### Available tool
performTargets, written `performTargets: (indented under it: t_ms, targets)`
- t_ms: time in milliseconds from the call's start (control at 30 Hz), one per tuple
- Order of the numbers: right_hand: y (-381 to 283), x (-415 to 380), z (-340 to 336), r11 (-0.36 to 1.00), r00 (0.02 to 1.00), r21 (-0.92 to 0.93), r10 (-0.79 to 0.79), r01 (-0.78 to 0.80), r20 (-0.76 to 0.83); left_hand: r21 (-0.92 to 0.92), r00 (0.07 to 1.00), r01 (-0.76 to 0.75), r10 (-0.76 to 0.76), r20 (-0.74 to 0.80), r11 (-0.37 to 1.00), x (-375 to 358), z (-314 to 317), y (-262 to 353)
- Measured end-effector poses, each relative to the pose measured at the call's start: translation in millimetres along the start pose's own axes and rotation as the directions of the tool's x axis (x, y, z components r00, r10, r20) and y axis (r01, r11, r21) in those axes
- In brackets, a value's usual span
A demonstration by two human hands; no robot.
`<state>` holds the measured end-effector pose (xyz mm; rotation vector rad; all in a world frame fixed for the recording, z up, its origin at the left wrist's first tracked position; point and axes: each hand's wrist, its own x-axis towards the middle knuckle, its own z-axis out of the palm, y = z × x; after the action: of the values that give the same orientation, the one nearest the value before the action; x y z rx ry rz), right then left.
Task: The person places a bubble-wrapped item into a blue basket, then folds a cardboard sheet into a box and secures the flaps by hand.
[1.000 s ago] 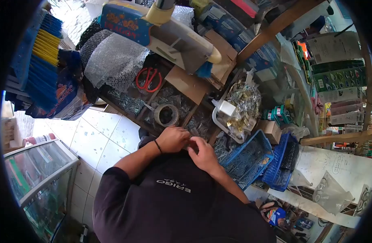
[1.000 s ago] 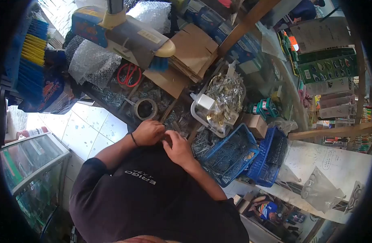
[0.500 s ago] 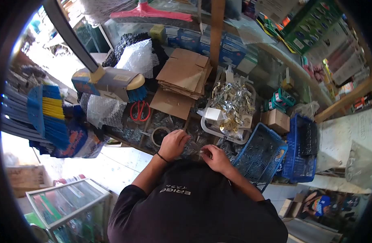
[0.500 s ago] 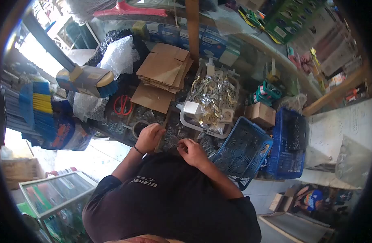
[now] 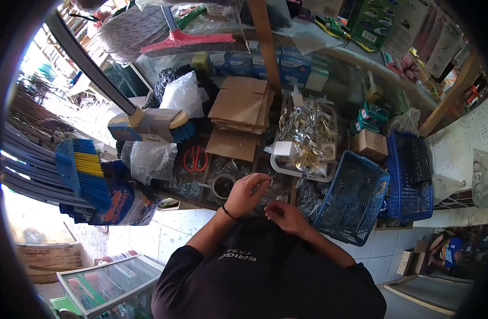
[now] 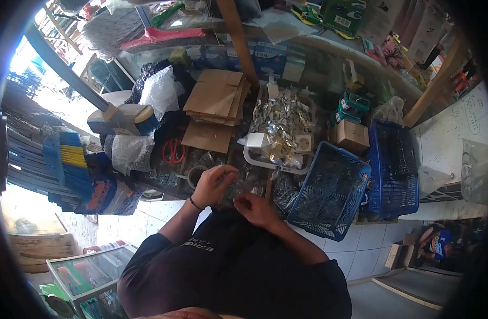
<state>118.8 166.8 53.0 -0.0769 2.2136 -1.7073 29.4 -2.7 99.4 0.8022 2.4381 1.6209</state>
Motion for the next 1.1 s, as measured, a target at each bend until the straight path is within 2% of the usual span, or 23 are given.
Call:
performTargets:
  t_ms: [367, 467, 567, 667, 700, 800, 833, 933, 967, 1067, 1100]
  targets:
    - [-23, -4, -7, 0.991, 0.993, 0.128, -0.026, 0.041, -0.119, 0.070, 0.996, -0.019, 0.013, 0.091, 0.997, 11, 6, -4]
    - [-32, -2, -12, 0.995, 0.986, 0.031, -0.087, 0.092, -0.142, 0.080, 0.992, -0.027, 0.017, 0.124, 0.996, 10, 12, -13]
    - [-36, 5, -17, 0.993, 0.982, 0.022, -0.112, 0.117, -0.154, 0.080, 0.983, 0.020, -0.034, 0.182, 0.997, 1, 14, -24]
    - [-44, 18, -22, 0.985, 0.971, 0.007, -0.167, 0.171, -0.169, 0.110, 0.984, 0.007, -0.027, 0.179, 0.994, -9, 11, -27]
    - [-48, 23, -25, 0.987, 0.976, -0.024, -0.162, 0.160, -0.147, 0.157, 0.971, 0.069, -0.102, 0.214, 0.985, -12, 7, -24]
    - [-59, 41, -35, 0.985, 0.987, -0.115, -0.140, 0.130, -0.081, 0.070, 0.978, 0.116, -0.126, 0.164, 0.991, -22, 4, -30]
    - [-63, 50, -39, 0.955, 0.970, -0.203, -0.233, 0.216, -0.065, 0.068, 0.981, 0.120, -0.129, 0.147, 0.990, -24, 2, -33]
    - [-61, 79, -49, 0.873, 0.934, -0.361, -0.357, 0.327, -0.016, 0.066, 0.984, 0.142, -0.149, 0.103, 0.988, -34, -7, -38]
    - [-65, 89, -53, 0.871, 0.935, -0.363, -0.355, 0.331, 0.003, 0.064, 0.984, 0.151, -0.156, 0.088, 0.986, -37, -11, -38]
    - [-81, 119, -60, 0.739, 0.891, -0.543, -0.452, 0.399, 0.040, 0.077, 0.988, 0.150, -0.151, 0.016, 0.986, -44, -21, -44]
    - [-87, 130, -62, 0.720, 0.909, -0.588, -0.411, 0.369, 0.067, 0.086, 0.990, 0.144, -0.144, -0.012, 0.986, -45, -24, -46]
